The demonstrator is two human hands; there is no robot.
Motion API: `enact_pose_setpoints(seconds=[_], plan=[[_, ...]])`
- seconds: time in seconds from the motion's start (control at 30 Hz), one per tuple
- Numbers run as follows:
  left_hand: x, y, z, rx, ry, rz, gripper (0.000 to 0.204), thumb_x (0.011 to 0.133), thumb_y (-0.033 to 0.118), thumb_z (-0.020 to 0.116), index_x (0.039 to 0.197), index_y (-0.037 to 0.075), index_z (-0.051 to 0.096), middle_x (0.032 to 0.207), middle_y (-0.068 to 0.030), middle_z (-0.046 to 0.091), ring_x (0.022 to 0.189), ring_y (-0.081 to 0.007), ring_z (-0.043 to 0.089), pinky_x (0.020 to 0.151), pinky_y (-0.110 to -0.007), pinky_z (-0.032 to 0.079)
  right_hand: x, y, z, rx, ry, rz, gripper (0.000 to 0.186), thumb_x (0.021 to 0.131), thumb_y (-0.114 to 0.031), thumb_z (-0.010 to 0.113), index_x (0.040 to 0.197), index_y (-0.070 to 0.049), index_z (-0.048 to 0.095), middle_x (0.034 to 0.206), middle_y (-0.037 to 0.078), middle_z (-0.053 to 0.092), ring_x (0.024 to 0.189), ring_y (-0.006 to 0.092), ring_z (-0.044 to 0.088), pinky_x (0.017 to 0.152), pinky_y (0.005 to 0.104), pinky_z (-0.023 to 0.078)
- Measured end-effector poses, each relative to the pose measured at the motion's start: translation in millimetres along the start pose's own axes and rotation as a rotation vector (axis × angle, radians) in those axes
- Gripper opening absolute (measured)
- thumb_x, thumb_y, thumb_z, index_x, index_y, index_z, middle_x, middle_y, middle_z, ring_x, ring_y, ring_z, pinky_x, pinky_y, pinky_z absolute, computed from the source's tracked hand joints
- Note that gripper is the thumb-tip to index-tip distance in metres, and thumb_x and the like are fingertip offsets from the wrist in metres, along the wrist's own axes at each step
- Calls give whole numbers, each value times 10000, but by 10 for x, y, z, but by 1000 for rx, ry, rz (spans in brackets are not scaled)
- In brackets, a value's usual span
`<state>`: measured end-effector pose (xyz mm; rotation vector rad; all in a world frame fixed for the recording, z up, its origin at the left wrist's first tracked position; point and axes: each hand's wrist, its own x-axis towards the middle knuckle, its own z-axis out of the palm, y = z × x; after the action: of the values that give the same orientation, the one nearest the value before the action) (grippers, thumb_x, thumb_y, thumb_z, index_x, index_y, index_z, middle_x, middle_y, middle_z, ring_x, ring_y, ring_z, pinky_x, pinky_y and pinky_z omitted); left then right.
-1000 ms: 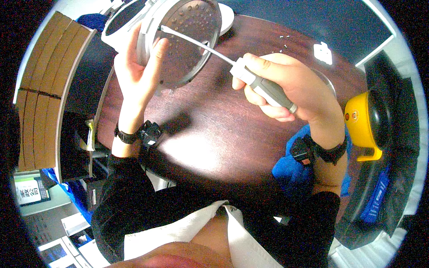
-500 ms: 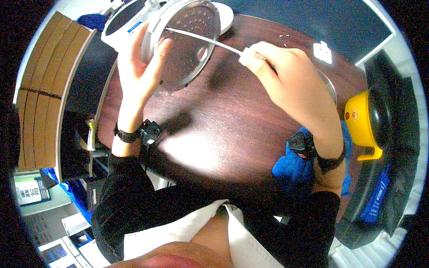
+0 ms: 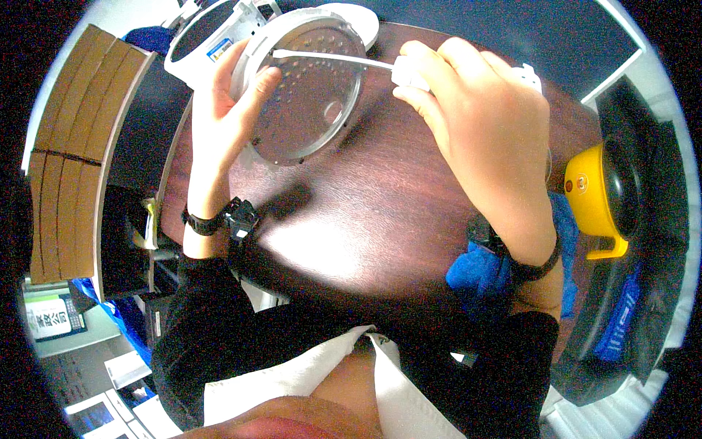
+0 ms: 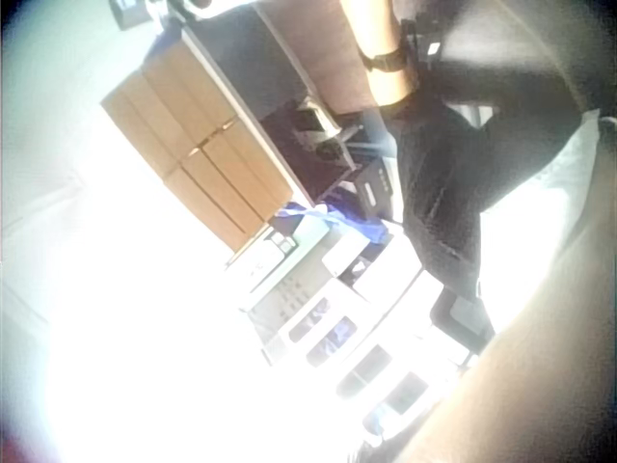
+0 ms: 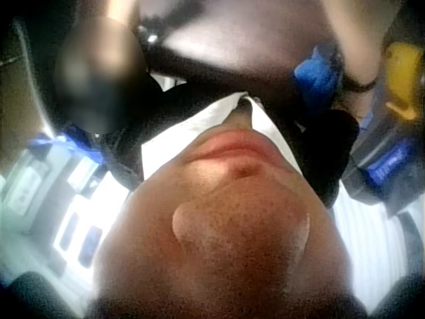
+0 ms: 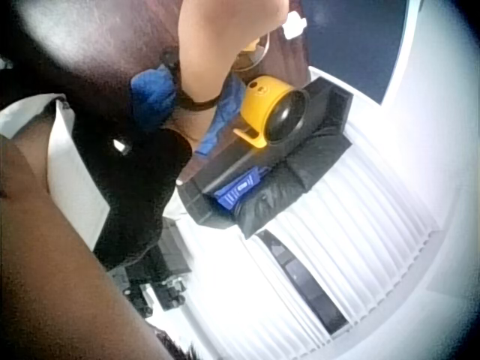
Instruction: The person uses a screwdriver to remove screws from a white circular appliance lid. They repeatedly insert the screwdriver into screw holes, turn it, and remove screws, placing them on the table. The person handles the lid and screwdriver throughout the clip.
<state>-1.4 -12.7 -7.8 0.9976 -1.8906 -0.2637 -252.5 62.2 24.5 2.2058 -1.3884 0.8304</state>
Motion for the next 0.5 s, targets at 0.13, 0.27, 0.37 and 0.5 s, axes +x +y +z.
enact_pose_setpoints(seconds=[0.13, 0.27, 0.37, 0.5], plan=[[17, 102, -39, -7, 4, -12, 436, 807, 260, 659, 1132, -8, 549, 934, -161, 657, 854, -218, 643, 763, -309, 488, -5, 57, 96, 165, 48, 18, 215, 794, -235, 640, 947, -85, 622, 753, 83, 600, 656, 276, 589, 571, 333, 454], [23, 133, -29, -43, 25, 4, 405, 812, 229, 656, 1126, -6, 554, 907, -133, 666, 827, -167, 637, 747, -290, 490, -68, 67, 176, 747, -284, 248, 206, 863, -239, 576, 899, -40, 610, 660, 97, 582, 583, 260, 579, 529, 328, 435], [26, 152, 7, -85, 58, 26, 397, 811, 221, 654, 1120, -8, 554, 909, -125, 666, 835, -155, 633, 742, -291, 490, -19, 37, 62, 1114, -597, 537, 288, 927, -284, 495, 875, -23, 606, 555, 34, 501, 452, 101, 488, 417, 249, 364], [29, 147, 3, -72, 52, 33, 401, 809, 222, 655, 1117, -13, 552, 906, -127, 665, 837, -163, 633, 735, -292, 491, -14, 35, 52, 1281, -679, 623, 334, 946, -314, 464, 856, -26, 607, 560, -13, 485, 398, 38, 413, 366, 193, 295]])
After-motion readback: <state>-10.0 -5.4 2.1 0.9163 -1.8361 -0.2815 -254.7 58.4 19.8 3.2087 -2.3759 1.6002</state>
